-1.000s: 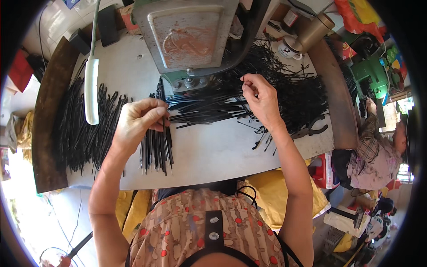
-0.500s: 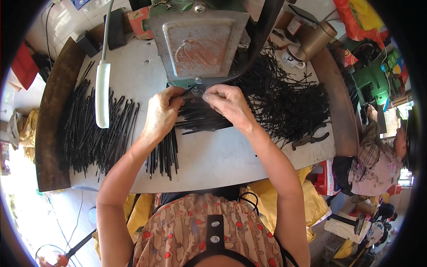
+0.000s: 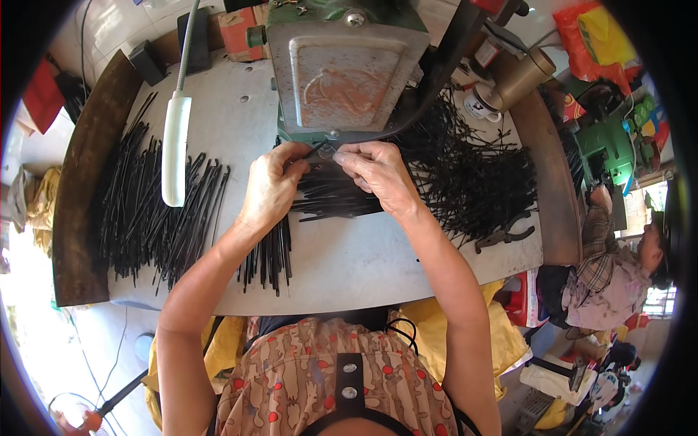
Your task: The person attaches small wires to plastic strips by feeding them into a stamping machine and operating the press by hand.
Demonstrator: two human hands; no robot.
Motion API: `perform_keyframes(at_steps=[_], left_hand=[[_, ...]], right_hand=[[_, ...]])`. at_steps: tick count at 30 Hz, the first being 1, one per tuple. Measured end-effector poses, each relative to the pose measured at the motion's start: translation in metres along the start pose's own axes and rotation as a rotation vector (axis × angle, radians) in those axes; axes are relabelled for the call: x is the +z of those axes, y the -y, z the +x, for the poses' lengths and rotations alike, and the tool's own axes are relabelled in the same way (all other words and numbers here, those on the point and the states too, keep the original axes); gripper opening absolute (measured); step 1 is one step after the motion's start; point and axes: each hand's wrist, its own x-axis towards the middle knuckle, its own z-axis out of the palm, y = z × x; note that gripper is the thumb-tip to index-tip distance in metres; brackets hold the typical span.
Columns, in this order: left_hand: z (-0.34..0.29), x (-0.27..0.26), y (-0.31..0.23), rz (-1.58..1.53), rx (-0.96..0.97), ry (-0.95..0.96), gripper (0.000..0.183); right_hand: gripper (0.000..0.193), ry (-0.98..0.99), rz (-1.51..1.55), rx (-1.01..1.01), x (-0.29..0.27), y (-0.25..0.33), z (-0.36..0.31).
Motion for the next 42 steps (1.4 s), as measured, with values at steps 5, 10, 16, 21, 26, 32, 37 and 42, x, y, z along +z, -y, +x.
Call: perform_keyframes(at_steps=[5,10,16,21,26,32,37,42], left_hand=[[0.0,-0.001,-0.003,-0.016,-0.019,0.01,0.019],[0.0,-0.001,-0.004,0.009,0.001,0.014,0.019],[0.0,-0.002,-0.001,0.076,0.079,0.015,0.02],[0.002,-0.003,0.0,0.326,0.302,-0.003,0.019],[-0.003,0.001,-0.002,0.611,0.392,-0.032,0.018],[-0.012,0.011,-0.012,0.47,0.353,-0.028,0.015],[-0.043,0.015,-0.018,0.242,0.296,0.078,0.017],[-0.039,-0.048,0.016,0.546,0.041,-0.114,0.013]], right_hand=[[0.016,0.01,0.035,0.031,0.002,0.003,0.001],[0.012,-0.006,0.038,0.033,0.002,0.006,-0.002],[0.011,0.011,0.048,0.023,0.003,0.005,-0.002],[0.011,-0.009,0.028,0.049,0.004,0.003,-0.001],[0.012,-0.025,0.051,0.082,0.003,0.003,-0.002],[0.015,0.033,0.153,0.134,0.009,0.002,-0.001],[0.018,0.124,0.138,0.089,0.002,0.002,-0.001],[0.018,0.099,0.177,0.116,-0.009,0.005,-0.002]])
